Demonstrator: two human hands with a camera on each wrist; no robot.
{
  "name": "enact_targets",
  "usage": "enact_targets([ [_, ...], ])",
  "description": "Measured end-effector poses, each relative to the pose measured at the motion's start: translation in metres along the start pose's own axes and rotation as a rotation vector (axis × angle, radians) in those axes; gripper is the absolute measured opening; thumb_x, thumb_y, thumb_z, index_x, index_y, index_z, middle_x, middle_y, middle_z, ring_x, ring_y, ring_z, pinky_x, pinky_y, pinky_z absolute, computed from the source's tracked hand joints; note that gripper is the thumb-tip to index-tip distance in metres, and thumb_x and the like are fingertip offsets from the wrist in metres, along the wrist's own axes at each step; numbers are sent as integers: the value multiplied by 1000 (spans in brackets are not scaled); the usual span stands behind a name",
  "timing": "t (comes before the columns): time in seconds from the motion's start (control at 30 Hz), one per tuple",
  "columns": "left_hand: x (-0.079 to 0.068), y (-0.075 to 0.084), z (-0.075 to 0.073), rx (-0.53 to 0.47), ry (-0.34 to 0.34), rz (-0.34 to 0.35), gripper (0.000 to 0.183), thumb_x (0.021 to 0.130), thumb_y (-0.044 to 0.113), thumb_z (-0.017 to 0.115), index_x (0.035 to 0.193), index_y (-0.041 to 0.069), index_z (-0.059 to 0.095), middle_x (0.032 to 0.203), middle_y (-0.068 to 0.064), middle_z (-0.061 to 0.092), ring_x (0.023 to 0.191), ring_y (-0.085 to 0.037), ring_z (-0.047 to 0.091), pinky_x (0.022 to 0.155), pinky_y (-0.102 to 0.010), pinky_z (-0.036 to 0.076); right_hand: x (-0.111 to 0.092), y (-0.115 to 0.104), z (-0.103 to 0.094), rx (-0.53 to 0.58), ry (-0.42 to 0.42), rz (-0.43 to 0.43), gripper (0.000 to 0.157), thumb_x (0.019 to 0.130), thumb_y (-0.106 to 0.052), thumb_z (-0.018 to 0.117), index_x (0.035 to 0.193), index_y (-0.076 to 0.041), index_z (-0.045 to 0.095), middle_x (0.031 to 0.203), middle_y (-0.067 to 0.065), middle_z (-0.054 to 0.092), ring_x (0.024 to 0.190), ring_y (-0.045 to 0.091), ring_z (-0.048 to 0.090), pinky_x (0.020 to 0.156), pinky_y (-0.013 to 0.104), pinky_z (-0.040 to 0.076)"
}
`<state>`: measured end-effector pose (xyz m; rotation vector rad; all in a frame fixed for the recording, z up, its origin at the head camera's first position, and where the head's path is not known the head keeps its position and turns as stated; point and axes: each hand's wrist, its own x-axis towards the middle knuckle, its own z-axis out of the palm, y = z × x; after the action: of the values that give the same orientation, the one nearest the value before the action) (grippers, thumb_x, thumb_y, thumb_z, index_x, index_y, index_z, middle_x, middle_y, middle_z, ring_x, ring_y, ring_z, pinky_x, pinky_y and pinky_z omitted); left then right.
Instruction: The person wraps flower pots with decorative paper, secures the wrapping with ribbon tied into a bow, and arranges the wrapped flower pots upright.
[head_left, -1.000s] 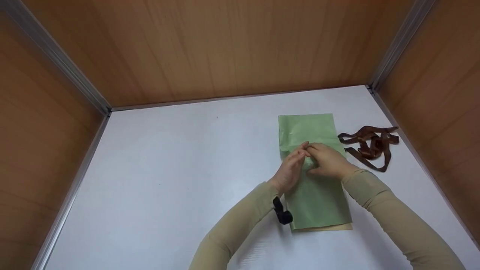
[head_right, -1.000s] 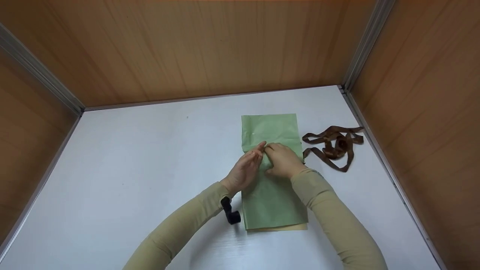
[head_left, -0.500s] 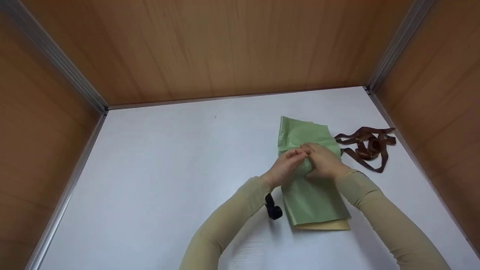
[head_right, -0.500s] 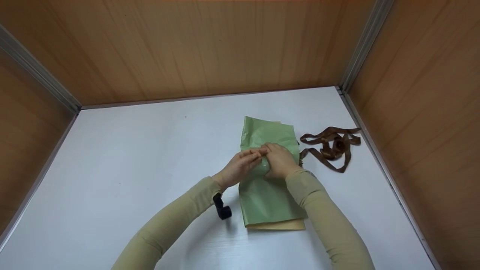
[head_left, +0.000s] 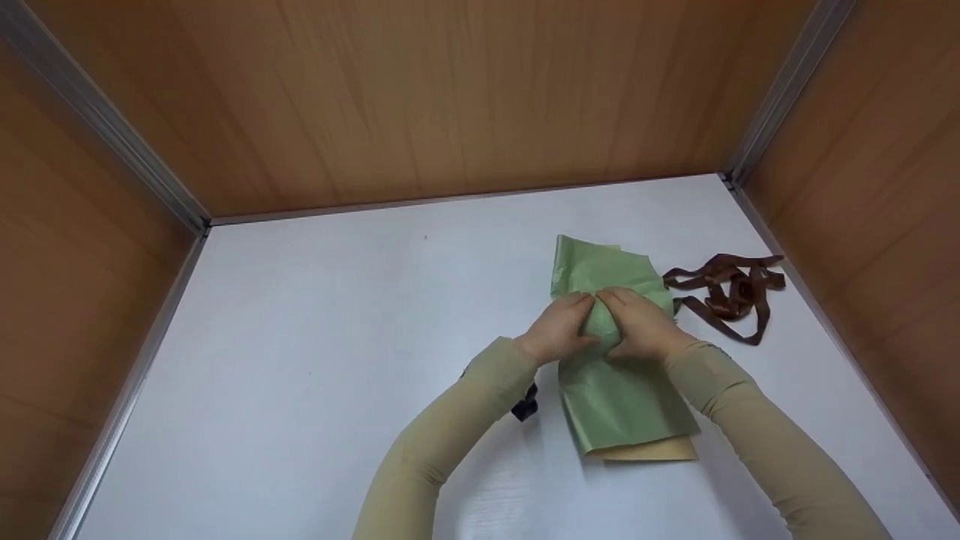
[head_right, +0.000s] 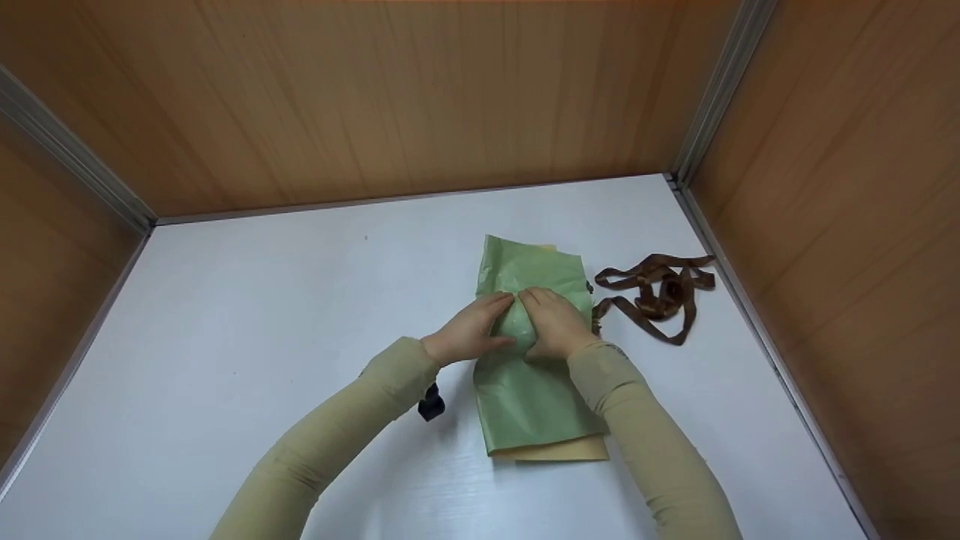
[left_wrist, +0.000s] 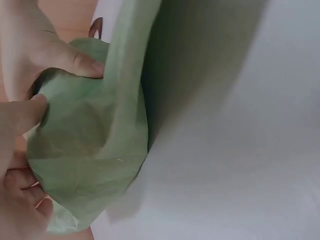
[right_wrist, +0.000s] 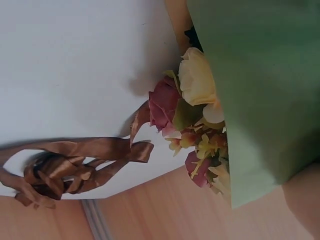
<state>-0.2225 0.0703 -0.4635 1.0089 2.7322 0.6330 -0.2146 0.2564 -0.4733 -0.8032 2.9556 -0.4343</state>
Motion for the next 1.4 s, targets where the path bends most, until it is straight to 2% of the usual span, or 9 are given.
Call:
enact_targets([
  [0.1, 2, 3, 1, 106, -17, 7, 71, 88, 30, 68, 142, -3, 35, 142, -15, 45, 133, -24, 41, 112, -30, 30, 0, 0, 2, 19, 5, -8, 98, 59, -21, 88, 136, 10, 38, 136, 27, 44, 128, 42, 40, 106, 50, 35],
  [0.23, 4, 7, 1, 163, -34, -6, 75, 86, 30, 70, 143, -4, 34, 141, -13, 47, 132, -23, 43, 111, -28, 30, -1, 0, 5, 32, 40, -34, 97, 58, -19, 89, 135, 10, 38, 134, 26, 46, 127, 41, 41, 106, 51, 34],
  [0.6, 7, 6, 1, 84, -6, -40, 73, 77, 32, 77, 137, 3, 46, 127, -8, 58, 121, -21, 53, 104, -27, 39, -5, -1, 12, 20, 117, -67, 93, 58, -19, 87, 133, 8, 40, 129, 25, 50, 122, 40, 45, 105, 52, 34],
  [0.83, 6, 3, 4, 66, 29, -4, 80, 75, 35, 80, 139, 2, 44, 131, -9, 56, 123, -21, 52, 106, -27, 37, -8, -5, 0, 46, -8, -26, 108, 59, -23, 90, 140, 12, 29, 140, 30, 38, 132, 46, 32, 111, 55, 24],
  [0.97, 3, 0, 3, 75, 61, 23, 77, 76, 38, 78, 136, 0, 47, 131, -10, 57, 123, -22, 52, 106, -28, 38, -10, -17, -14, 101, -46, 2, 93, 70, -20, 83, 140, 13, 31, 142, 32, 34, 134, 49, 26, 111, 57, 21],
  [1.07, 2, -1, 2, 68, 74, 40, 74, 78, 38, 77, 134, -1, 49, 130, -12, 58, 122, -23, 53, 105, -30, 39, -13, -29, -26, 244, -1, 78, 68, 82, -17, 74, 135, 10, 42, 137, 28, 43, 130, 45, 34, 108, 56, 29],
  [1.17, 3, -1, 2, 70, 60, 37, 74, 78, 36, 77, 135, -1, 48, 132, -12, 56, 123, -23, 52, 105, -29, 39, -16, -38, -36, 514, 8, 239, 54, 90, -20, 64, 134, 6, 46, 134, 25, 48, 126, 41, 43, 103, 52, 37],
  [1.27, 3, 0, 2, 67, 42, 22, 78, 77, 34, 79, 137, -2, 45, 135, -13, 53, 126, -24, 49, 106, -29, 37, -19, -42, -41, 781, -43, 418, 57, 96, -27, 55, 140, 5, 37, 138, 27, 44, 127, 40, 44, 104, 48, 38],
  [1.4, 2, -1, 3, 63, 40, 9, 82, 74, 36, 80, 138, -2, 45, 136, -13, 52, 127, -24, 48, 107, -28, 37, -21, -40, -44, 931, -112, 546, 66, 100, -32, 45, 147, 6, 19, 144, 29, 34, 129, 40, 41, 108, 46, 34],
])
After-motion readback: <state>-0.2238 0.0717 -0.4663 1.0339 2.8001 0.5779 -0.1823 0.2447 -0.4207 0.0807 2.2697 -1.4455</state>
